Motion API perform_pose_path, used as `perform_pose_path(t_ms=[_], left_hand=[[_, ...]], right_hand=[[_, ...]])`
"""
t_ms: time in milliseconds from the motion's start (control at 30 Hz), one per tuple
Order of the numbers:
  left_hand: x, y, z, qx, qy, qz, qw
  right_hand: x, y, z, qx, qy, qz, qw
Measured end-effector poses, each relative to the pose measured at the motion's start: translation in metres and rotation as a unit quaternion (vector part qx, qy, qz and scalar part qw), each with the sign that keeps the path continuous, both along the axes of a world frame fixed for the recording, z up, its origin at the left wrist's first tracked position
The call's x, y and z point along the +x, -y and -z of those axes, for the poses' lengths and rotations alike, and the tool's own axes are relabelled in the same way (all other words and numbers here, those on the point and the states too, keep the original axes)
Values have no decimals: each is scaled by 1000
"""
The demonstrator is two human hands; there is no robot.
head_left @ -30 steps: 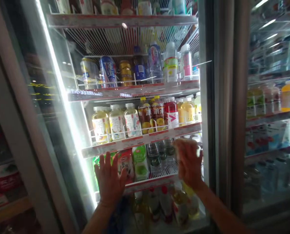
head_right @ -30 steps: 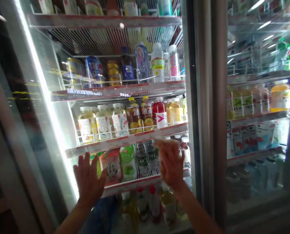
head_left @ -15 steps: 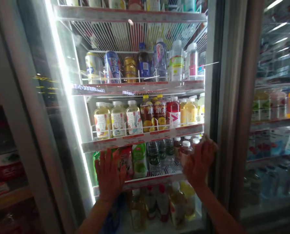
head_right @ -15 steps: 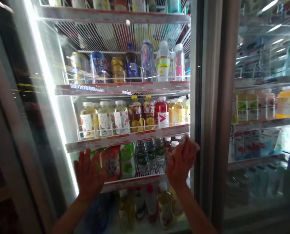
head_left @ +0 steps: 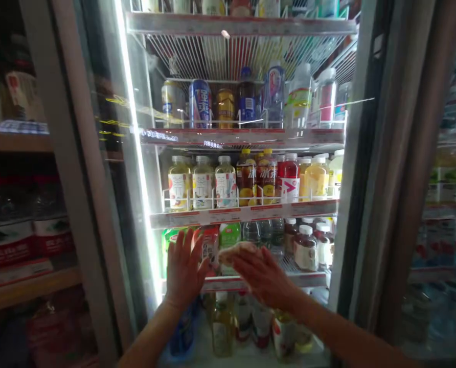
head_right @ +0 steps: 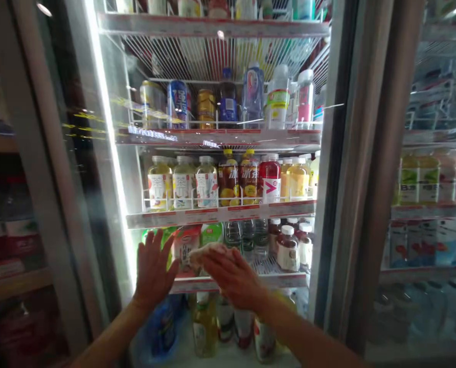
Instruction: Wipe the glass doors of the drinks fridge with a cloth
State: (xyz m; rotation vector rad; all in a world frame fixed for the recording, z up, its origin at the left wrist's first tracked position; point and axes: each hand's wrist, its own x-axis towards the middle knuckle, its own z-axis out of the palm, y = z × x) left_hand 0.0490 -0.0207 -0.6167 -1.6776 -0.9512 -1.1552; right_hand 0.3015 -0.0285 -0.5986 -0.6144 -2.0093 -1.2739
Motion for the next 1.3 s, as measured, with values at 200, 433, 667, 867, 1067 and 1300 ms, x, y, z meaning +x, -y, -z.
perform_pose_path(t_ms=[200, 433, 667, 867, 1067, 1300], left_hand=[[-12, 5, -1, -12, -10, 1, 1000], [-44, 12, 15, -30, 48, -69, 996], [-54, 13, 12, -35, 62, -71, 995], [-47, 4, -35, -5, 87, -50, 995], [-38, -6, -61, 0, 115, -41, 993], [-40, -6, -54, 16, 106, -46, 993]], right_hand=[[-22, 5, -24, -6, -128, 57, 990], [-34, 2, -36, -15, 10, 19, 1000], [-33, -1, -33, -22, 164, -53, 985], [-26, -4, -77, 7, -105, 68, 992], [8, -2, -77, -5, 27, 62, 998], [66, -5, -84, 66, -146, 88, 983]])
